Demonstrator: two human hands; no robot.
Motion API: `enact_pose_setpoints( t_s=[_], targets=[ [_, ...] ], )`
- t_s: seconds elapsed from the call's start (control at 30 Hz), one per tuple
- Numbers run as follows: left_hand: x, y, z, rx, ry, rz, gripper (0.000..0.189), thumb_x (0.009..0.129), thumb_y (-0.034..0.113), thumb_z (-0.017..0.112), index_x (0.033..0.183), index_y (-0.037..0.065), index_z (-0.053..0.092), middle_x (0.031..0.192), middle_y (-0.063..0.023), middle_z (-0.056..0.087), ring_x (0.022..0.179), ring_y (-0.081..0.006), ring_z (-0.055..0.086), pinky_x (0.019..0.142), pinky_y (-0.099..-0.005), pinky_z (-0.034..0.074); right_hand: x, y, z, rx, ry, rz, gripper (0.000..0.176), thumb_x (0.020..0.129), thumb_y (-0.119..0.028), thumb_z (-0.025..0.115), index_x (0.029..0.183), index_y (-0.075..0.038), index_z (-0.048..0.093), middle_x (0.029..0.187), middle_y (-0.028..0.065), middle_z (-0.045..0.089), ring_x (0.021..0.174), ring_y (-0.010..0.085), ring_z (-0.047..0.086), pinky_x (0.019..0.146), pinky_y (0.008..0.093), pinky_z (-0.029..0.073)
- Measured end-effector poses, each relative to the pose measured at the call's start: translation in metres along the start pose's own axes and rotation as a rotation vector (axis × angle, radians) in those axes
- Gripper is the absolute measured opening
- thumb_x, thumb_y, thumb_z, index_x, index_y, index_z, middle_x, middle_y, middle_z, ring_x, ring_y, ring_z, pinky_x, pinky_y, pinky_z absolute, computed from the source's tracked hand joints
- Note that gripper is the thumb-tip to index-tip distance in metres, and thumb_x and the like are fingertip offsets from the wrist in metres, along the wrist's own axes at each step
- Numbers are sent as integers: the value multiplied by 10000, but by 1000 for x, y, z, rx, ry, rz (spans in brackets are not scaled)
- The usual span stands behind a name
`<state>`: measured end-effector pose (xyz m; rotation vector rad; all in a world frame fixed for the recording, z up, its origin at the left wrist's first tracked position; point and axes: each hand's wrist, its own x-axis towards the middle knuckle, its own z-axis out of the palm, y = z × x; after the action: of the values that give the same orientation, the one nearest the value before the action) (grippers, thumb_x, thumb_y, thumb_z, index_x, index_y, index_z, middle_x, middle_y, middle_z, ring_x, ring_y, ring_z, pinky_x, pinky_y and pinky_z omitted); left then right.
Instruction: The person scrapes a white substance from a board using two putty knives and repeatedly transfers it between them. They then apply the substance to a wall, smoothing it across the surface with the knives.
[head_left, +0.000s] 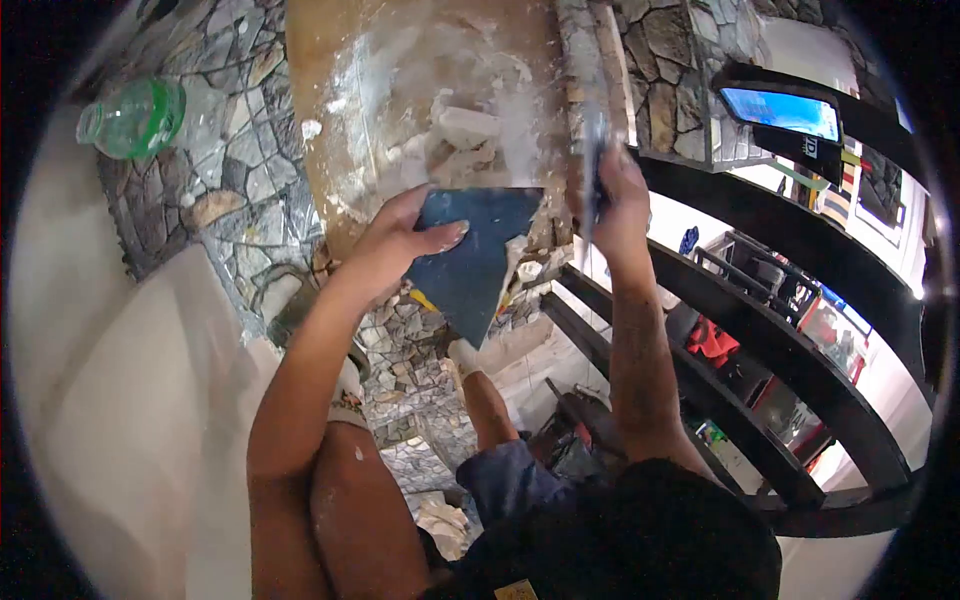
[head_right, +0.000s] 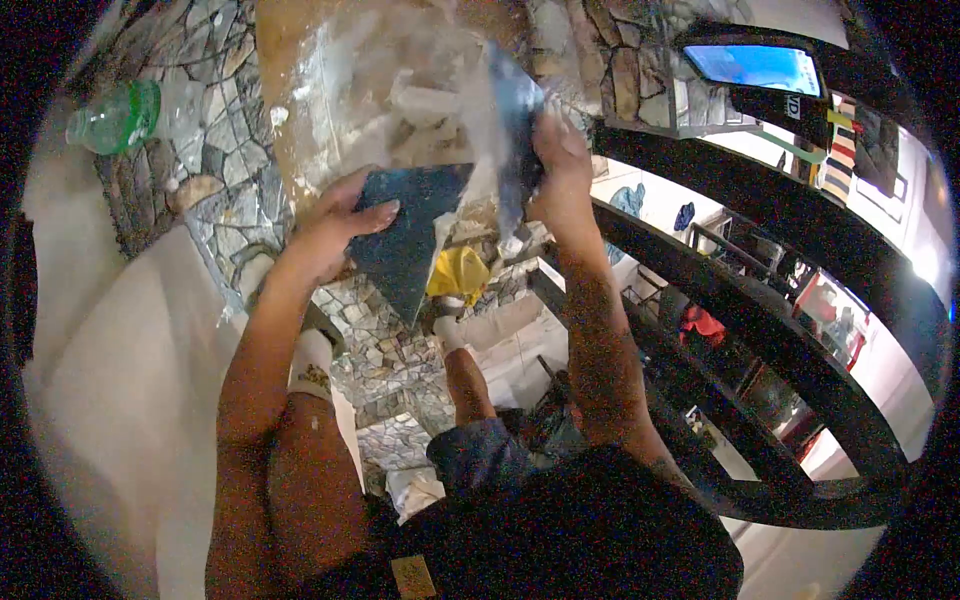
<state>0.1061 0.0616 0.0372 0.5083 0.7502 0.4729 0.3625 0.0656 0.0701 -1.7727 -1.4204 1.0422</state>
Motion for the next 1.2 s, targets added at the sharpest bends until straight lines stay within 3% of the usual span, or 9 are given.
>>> enact_pose_setpoints(
  t_s=[0.23, 0.43, 0.53, 0.67, 0.77, 0.8, 0.9, 1.03, 1.2],
  targets=[
    [-2, 0, 6, 176, -27, 77, 488, 762, 171, 664, 1169, -6, 459, 972, -46, 579, 880, -121, 517, 815, -251, 399, 13, -39, 11, -158, 21, -60, 359, 922, -301, 396, 965, 36, 512, 829, 124, 559, 749, 186, 490, 708, 310, 397],
    [-3, -6, 10, 89, 63, 89, 463, 759, 147, 663, 1151, -5, 470, 996, -57, 583, 897, -135, 529, 823, -267, 406, 6, -53, 7, -233, 20, -225, 302, 925, -276, 405, 995, 2, 500, 776, 8, 490, 718, 83, 432, 664, 217, 351],
    [-1, -10, 11, -269, 85, 106, 411, 758, 75, 636, 1129, -6, 480, 1005, -70, 587, 904, -157, 553, 827, -287, 429, -17, -53, 2, 94, 21, 94, 322, 930, -305, 388, 1062, -31, 494, 818, 29, 525, 734, 84, 475, 680, 230, 384],
    [-8, -6, 23, -564, 249, 246, 382, 727, -38, 619, 1089, -11, 498, 992, -84, 594, 888, -179, 577, 813, -302, 456, -43, -15, 12, 1366, 226, 928, 192, 876, -280, 460, 859, -92, 499, 650, -5, 395, 531, 116, 371, 469, 245, 315],
    [-6, 4, 33, -548, 325, 409, 382, 719, -52, 626, 1080, -16, 506, 985, -80, 600, 881, -163, 579, 813, -279, 451, -72, -4, 23, 916, -21, 491, 216, 892, -290, 387, 897, -106, 501, 596, 3, 388, 486, 126, 368, 443, 258, 299],
    [-10, 6, 33, -532, 344, 457, 378, 719, -56, 627, 1076, -18, 509, 983, -78, 602, 876, -153, 579, 813, -268, 447, -71, -22, 20, 1480, -62, 741, 228, 896, -292, 369, 881, -108, 503, 572, 5, 394, 473, 136, 378, 435, 261, 296],
    [-11, 2, 20, -97, 484, 555, 329, 741, -24, 643, 1050, -29, 532, 913, -67, 617, 776, -90, 568, 723, -211, 452, -82, -48, 32, 1233, 275, 1071, 267, 900, -328, 358, 812, -112, 489, 521, 1, 391, 428, 135, 369, 423, 255, 294],
    [-23, 18, 22, 228, 540, 598, 295, 740, 5, 663, 1007, -55, 550, 867, -63, 614, 742, -87, 562, 679, -202, 456, -97, -34, 34, 1147, -131, 902, 346, 913, -408, 358, 736, -121, 437, 480, -10, 371, 347, 119, 317, 360, 262, 254],
    [-19, 14, 21, 206, 526, 677, 266, 749, 13, 659, 985, -59, 559, 862, -61, 601, 748, -91, 553, 682, -201, 445, -98, -45, 43, 894, -13, 952, 251, 905, -298, 370, 827, -91, 490, 441, -2, 344, 320, 108, 290, 327, 263, 237]
  ],
)
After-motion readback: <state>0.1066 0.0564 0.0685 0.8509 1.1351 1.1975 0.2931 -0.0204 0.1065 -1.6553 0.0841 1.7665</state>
